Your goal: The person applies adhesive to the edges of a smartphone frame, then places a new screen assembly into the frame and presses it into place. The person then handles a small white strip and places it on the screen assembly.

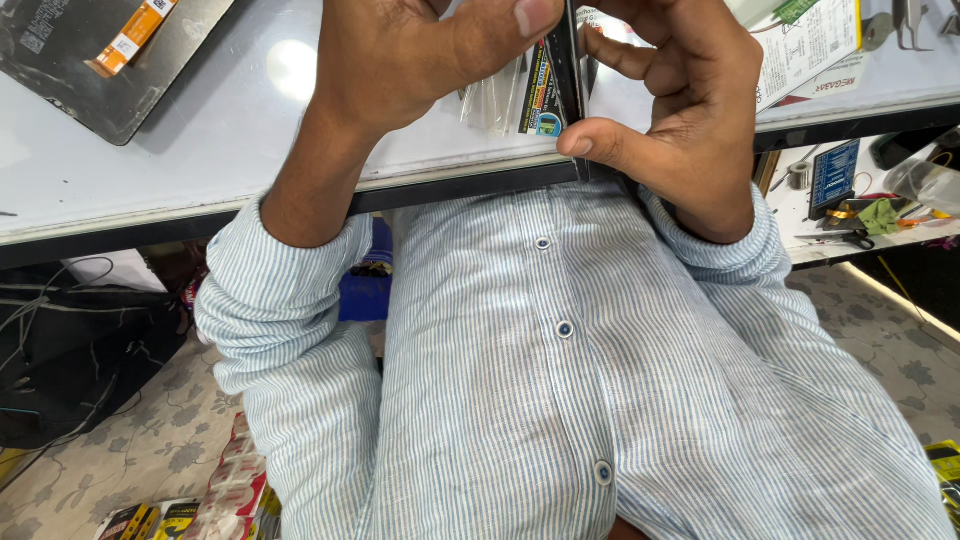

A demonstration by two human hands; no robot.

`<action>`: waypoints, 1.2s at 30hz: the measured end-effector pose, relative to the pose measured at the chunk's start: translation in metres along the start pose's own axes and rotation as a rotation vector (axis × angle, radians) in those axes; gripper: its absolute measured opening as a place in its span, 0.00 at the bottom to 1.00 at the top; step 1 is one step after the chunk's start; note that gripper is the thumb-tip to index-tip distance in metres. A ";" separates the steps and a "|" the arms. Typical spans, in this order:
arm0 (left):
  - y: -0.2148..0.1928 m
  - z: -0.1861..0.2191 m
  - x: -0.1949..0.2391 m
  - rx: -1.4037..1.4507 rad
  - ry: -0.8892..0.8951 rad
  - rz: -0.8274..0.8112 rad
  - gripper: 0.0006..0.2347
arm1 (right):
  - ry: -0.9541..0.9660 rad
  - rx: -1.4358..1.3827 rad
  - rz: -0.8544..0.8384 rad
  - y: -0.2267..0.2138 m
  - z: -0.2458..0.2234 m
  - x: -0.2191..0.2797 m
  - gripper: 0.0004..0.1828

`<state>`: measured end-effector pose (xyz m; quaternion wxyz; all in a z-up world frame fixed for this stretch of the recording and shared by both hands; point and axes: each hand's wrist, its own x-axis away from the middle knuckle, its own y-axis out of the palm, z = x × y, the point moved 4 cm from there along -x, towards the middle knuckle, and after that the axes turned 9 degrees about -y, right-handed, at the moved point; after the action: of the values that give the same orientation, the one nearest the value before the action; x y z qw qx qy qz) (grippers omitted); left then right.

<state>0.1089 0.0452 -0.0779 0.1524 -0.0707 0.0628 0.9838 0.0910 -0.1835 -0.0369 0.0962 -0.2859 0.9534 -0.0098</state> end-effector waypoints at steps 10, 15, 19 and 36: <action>-0.002 -0.002 -0.001 0.012 0.023 0.002 0.13 | -0.058 0.020 -0.019 0.002 0.001 -0.007 0.42; -0.003 -0.007 0.001 0.035 -0.004 -0.010 0.14 | -0.077 0.056 -0.042 0.001 0.003 -0.004 0.42; -0.005 -0.006 0.001 0.038 0.027 -0.015 0.13 | -0.090 0.043 -0.039 0.002 0.004 -0.006 0.42; -0.008 -0.008 0.004 0.002 -0.013 -0.001 0.12 | -0.074 0.044 -0.021 0.008 0.000 -0.008 0.44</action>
<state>0.1085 0.0532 -0.0868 0.1536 -0.0641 0.0628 0.9841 0.0932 -0.1730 -0.0362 0.1374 -0.2939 0.9457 -0.0213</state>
